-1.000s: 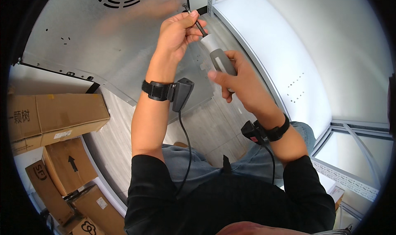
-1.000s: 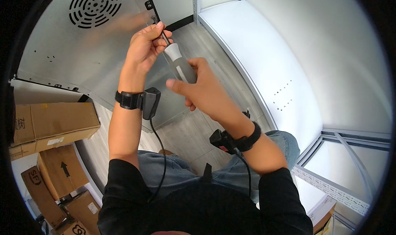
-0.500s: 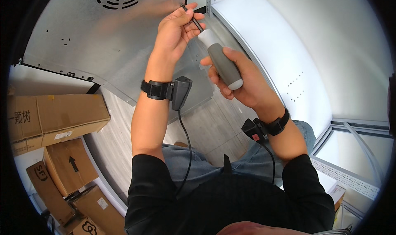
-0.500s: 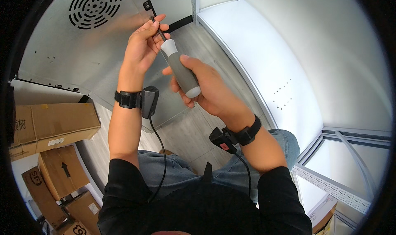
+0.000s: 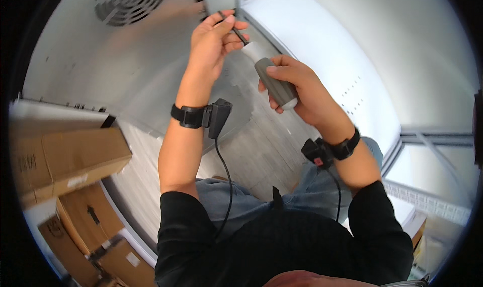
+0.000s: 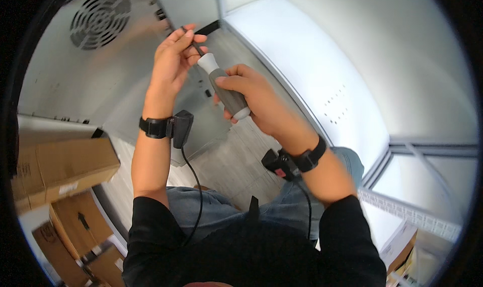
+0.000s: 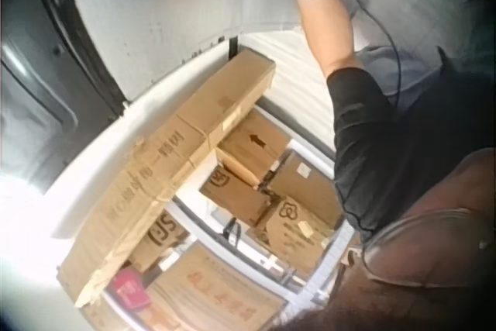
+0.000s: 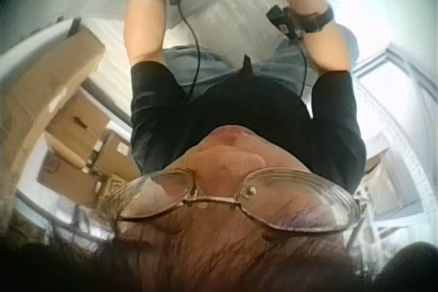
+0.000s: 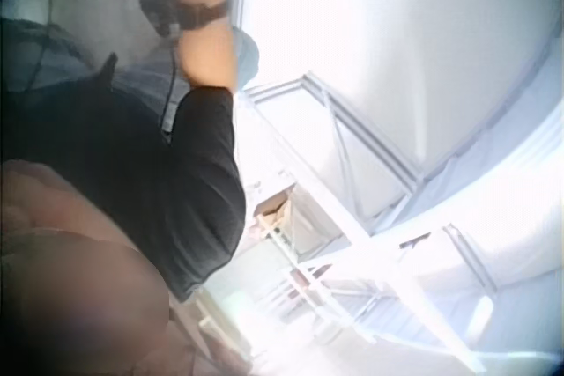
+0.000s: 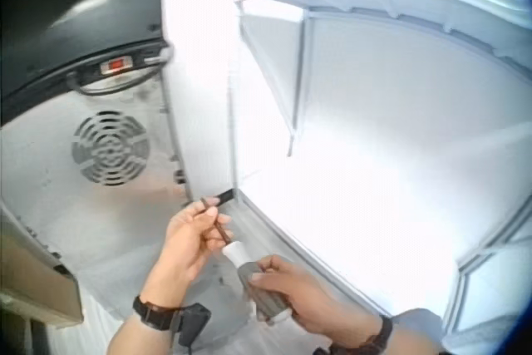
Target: The person uses a screwdriver to attach a metal backplate to a black electronic device, securing it with multiple screws. The person is sitting on the floor during the task.
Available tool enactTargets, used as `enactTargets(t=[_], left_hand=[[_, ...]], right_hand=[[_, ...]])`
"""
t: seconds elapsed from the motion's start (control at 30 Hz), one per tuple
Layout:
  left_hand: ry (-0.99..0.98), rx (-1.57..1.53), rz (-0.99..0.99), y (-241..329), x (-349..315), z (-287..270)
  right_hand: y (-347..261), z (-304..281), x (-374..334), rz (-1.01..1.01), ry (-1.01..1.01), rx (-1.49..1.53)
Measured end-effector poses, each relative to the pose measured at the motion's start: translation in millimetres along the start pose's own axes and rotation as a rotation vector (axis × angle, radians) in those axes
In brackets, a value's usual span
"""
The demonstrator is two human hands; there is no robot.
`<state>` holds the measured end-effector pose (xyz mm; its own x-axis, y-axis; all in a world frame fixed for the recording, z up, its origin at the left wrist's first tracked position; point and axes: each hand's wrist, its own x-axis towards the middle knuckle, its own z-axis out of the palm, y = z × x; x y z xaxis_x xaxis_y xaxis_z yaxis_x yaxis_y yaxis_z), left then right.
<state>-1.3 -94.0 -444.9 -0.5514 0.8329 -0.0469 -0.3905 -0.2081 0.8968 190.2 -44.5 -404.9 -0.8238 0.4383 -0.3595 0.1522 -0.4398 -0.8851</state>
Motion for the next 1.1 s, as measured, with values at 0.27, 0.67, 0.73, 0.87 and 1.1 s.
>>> enactTargets(t=[0.27, 0.67, 0.73, 0.87, 1.1], left_hand=[[-0.265, 0.180, -0.083, -67, 13, 107], [-0.573, 0.886, -0.081, -313, 90, 276], [-0.544, 0.967, -0.119, -349, 108, 299], [-0.481, 1.084, -0.178, -396, 134, 333], [-0.371, 1.144, -0.203, -423, 147, 356]], right_hand=[[-90, -140, -67, -0.076, 0.215, -0.463], [49, -402, -142, -0.120, 0.711, -0.024], [85, -420, -142, -0.107, 0.759, 0.189], [131, -445, -150, -0.114, 0.811, 0.352], [145, -457, -150, -0.066, 0.814, 0.394]])
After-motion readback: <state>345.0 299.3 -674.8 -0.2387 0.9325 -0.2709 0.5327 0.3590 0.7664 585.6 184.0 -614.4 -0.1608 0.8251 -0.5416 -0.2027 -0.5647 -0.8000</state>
